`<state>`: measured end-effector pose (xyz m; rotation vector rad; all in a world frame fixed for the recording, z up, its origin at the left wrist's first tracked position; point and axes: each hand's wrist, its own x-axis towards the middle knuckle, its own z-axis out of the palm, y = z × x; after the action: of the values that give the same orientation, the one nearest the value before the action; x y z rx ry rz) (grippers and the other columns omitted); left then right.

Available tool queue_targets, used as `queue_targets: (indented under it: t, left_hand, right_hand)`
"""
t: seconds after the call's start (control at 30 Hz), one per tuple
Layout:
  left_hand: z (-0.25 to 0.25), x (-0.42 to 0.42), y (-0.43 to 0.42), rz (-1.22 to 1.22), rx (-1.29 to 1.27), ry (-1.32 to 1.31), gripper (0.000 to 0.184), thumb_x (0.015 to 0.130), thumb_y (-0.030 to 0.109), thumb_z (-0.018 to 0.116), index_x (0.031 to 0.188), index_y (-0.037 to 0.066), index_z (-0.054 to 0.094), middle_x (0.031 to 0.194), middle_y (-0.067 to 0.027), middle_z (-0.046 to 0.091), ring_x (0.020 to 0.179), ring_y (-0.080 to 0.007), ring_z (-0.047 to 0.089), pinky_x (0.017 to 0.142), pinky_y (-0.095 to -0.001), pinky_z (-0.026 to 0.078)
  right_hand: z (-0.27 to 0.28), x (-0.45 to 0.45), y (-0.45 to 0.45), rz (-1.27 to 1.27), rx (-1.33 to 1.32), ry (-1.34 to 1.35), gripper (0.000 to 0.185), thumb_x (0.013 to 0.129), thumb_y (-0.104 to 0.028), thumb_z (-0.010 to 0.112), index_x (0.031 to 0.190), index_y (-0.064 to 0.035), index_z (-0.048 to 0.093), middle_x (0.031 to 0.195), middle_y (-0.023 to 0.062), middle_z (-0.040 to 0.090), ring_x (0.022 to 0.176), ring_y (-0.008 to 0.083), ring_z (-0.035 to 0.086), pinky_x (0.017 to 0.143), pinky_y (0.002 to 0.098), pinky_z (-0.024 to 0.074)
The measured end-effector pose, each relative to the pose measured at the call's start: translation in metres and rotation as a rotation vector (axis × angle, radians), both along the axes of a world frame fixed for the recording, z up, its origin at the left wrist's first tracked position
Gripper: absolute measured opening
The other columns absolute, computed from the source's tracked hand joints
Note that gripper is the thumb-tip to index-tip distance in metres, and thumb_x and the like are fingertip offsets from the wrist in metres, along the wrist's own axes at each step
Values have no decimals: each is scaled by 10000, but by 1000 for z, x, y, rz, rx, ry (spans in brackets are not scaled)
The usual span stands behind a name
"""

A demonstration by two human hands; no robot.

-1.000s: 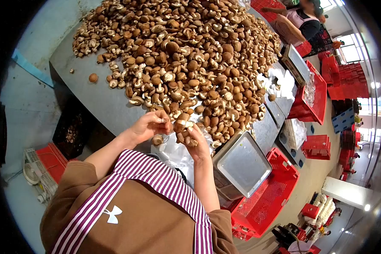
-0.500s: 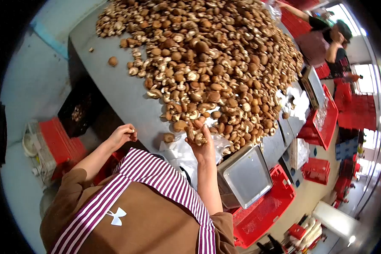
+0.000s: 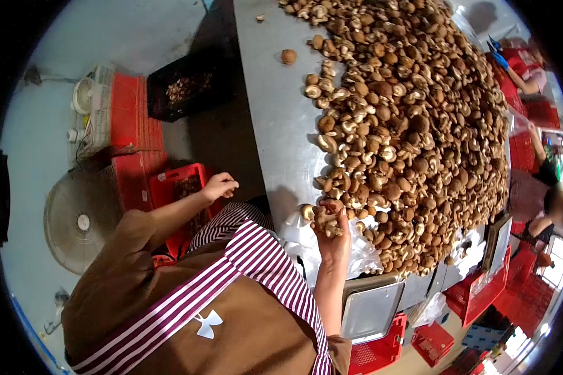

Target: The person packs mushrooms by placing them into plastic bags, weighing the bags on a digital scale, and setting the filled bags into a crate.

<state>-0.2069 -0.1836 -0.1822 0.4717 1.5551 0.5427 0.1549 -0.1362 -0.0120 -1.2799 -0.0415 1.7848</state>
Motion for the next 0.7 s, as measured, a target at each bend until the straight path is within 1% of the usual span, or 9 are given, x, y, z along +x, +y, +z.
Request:
queue_targets:
  t: [0.07, 0.17, 0.23, 0.3, 0.37, 0.43, 0.5, 0.57, 0.7]
  left_hand:
    - [-3, 5, -5, -185, 114, 173, 238, 912, 241, 681, 967, 17, 622, 826, -72, 656, 652, -150, 651, 592, -291, 541]
    - [8, 16, -6, -53, -6, 20, 293, 933, 283, 665, 1038, 11, 637, 887, -78, 664, 713, -166, 672, 642, -293, 555]
    - [42, 27, -3, 73, -90, -340, 540, 979, 500, 560, 1256, 36, 564, 1111, -133, 637, 957, -276, 677, 829, -385, 555]
    - [70, 47, 5, 191, -232, -672, 632, 982, 581, 485, 1370, 82, 494, 1234, -132, 607, 1026, -281, 645, 908, -451, 524]
    - [88, 63, 12, 234, -283, -947, 677, 967, 668, 402, 1361, 131, 526, 1202, -121, 610, 1055, -380, 641, 916, -470, 514]
    - [48, 66, 4, 353, -303, -1534, 597, 960, 659, 441, 1218, 150, 615, 1125, -96, 640, 1003, -306, 643, 903, -462, 518]
    - [116, 74, 23, 470, -236, -908, 584, 934, 667, 496, 1168, 149, 630, 1091, -90, 653, 974, -259, 641, 894, -462, 523]
    - [107, 61, 22, 455, -251, -844, 603, 902, 690, 535, 1138, 144, 637, 1163, -92, 620, 1074, -240, 606, 860, -446, 544]
    - [75, 28, 4, 391, -201, -902, 502, 960, 604, 513, 975, 124, 658, 710, 10, 591, 616, -112, 579, 577, -275, 516]
  right_hand:
    - [-2, -13, 3, 84, 22, -26, 401, 938, -402, 612, 1201, -100, 633, 1180, 103, 662, 1045, 243, 635, 771, 399, 529]
    - [2, -38, 7, 223, -4, -81, 468, 995, -442, 517, 1231, -44, 585, 1161, 134, 644, 1050, 262, 631, 824, 376, 524]
    - [-13, -49, 6, 453, 118, -170, 530, 984, -508, 501, 1185, -32, 620, 1046, 92, 642, 895, 195, 621, 763, 319, 513]
    - [-14, -78, 9, 591, 165, -468, 494, 979, -497, 535, 1135, -42, 648, 1017, 67, 639, 862, 182, 615, 723, 307, 504]
    - [-47, -99, -3, 726, 251, -565, 428, 966, -436, 589, 1100, -36, 659, 997, 80, 637, 847, 187, 623, 682, 297, 499]
    - [-32, -132, -9, 805, 591, -629, 377, 946, -353, 631, 1127, -22, 639, 1056, 110, 631, 941, 245, 617, 800, 391, 497]
    - [-31, -148, -11, 1011, 1071, -1157, 463, 921, -366, 637, 1226, -21, 590, 1237, 156, 584, 1188, 338, 533, 1033, 511, 380]
    - [-32, -156, -15, 1108, 1124, -1175, 581, 919, -387, 622, 1352, -23, 491, 1409, 177, 482, 1380, 377, 356, 1159, 564, 187]
    - [-27, -153, -10, 1136, 1117, -900, 654, 939, -318, 614, 1466, -18, 369, 1468, 198, 432, 1407, 389, 334, 1154, 510, 271]
